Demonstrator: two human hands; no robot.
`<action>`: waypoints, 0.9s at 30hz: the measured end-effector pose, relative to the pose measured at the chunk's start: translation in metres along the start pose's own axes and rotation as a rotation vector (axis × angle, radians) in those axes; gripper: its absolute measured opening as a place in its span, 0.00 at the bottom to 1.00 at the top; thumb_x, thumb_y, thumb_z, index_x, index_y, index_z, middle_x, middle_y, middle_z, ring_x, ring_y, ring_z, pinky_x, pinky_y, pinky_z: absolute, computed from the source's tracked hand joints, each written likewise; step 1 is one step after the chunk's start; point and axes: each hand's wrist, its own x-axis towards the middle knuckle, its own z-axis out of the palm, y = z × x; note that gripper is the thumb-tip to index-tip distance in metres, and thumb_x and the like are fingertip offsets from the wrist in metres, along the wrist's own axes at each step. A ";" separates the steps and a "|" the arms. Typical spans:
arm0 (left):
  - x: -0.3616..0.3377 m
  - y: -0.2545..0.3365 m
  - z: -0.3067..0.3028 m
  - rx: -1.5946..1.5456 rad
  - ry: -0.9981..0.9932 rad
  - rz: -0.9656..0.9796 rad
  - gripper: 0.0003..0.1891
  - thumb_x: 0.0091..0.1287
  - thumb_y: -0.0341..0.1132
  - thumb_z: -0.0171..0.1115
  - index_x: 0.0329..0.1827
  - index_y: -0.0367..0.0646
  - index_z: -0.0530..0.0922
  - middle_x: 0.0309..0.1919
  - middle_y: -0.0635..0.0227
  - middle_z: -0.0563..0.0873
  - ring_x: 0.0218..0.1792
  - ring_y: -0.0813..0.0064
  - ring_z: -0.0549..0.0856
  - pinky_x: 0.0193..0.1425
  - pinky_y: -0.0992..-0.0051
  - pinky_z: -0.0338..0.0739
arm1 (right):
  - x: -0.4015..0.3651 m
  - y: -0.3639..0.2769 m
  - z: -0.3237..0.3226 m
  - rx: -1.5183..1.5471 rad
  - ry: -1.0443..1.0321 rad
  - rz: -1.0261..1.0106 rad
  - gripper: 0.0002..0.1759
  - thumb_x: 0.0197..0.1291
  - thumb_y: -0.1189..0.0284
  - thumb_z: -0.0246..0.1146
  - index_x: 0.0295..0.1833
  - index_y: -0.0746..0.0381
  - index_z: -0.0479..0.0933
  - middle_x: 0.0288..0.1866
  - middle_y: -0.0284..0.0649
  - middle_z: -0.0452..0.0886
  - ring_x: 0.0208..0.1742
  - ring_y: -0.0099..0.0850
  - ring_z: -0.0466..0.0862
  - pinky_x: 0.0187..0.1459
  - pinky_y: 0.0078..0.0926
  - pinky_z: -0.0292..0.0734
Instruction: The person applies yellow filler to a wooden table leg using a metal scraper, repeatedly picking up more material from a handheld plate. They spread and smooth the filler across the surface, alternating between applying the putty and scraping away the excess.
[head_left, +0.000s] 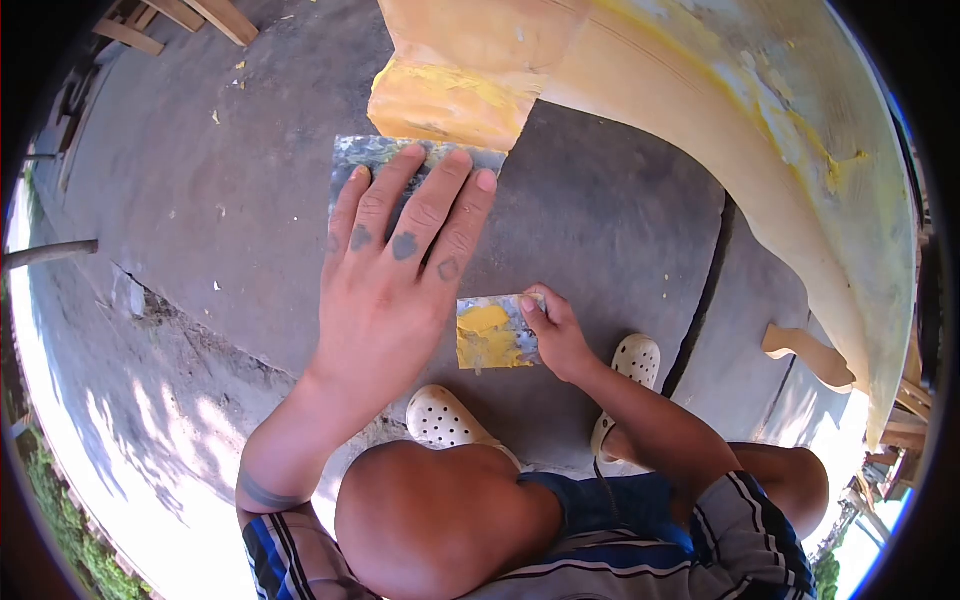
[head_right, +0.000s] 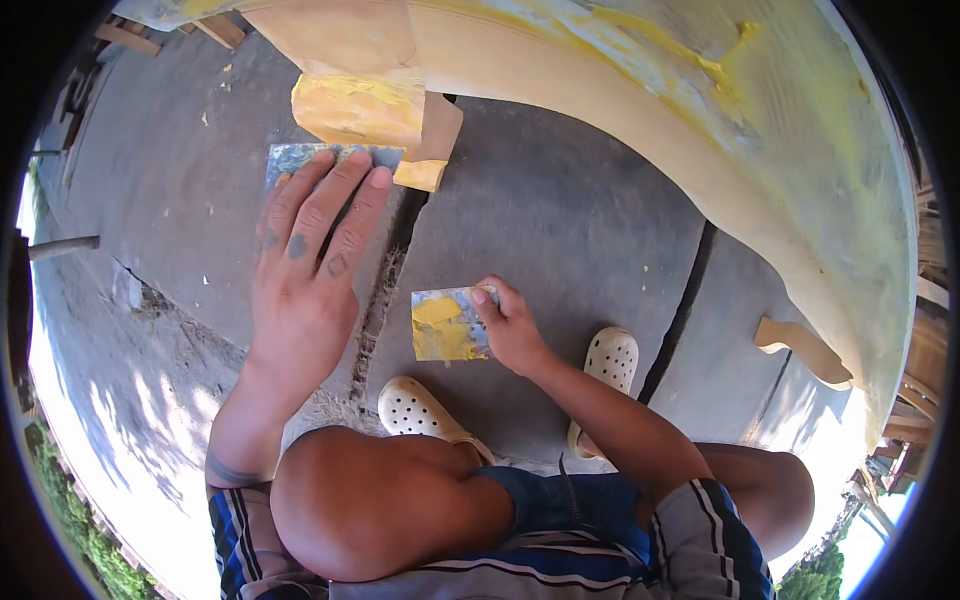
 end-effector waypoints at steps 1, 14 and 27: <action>-0.002 0.000 0.004 0.036 0.044 0.027 0.23 0.56 0.30 0.59 0.58 0.43 0.78 0.60 0.66 0.76 0.62 0.60 0.74 0.66 0.55 0.66 | -0.002 0.004 -0.001 0.031 -0.006 0.018 0.16 0.73 0.63 0.52 0.40 0.66 0.71 0.27 0.35 0.71 0.32 0.21 0.68 0.36 0.25 0.69; -0.024 -0.025 0.031 0.136 0.205 0.034 0.26 0.56 0.25 0.58 0.61 0.49 0.78 0.64 0.70 0.75 0.65 0.63 0.72 0.68 0.56 0.66 | -0.004 0.001 0.000 0.025 -0.009 0.049 0.15 0.73 0.63 0.52 0.40 0.64 0.71 0.29 0.28 0.71 0.33 0.16 0.67 0.38 0.19 0.68; -0.053 -0.015 0.080 0.013 0.152 0.158 0.20 0.59 0.30 0.61 0.57 0.46 0.78 0.60 0.66 0.77 0.64 0.63 0.75 0.68 0.56 0.66 | -0.007 0.009 0.000 0.005 -0.006 0.064 0.19 0.72 0.59 0.52 0.40 0.66 0.71 0.27 0.36 0.71 0.31 0.22 0.68 0.36 0.27 0.69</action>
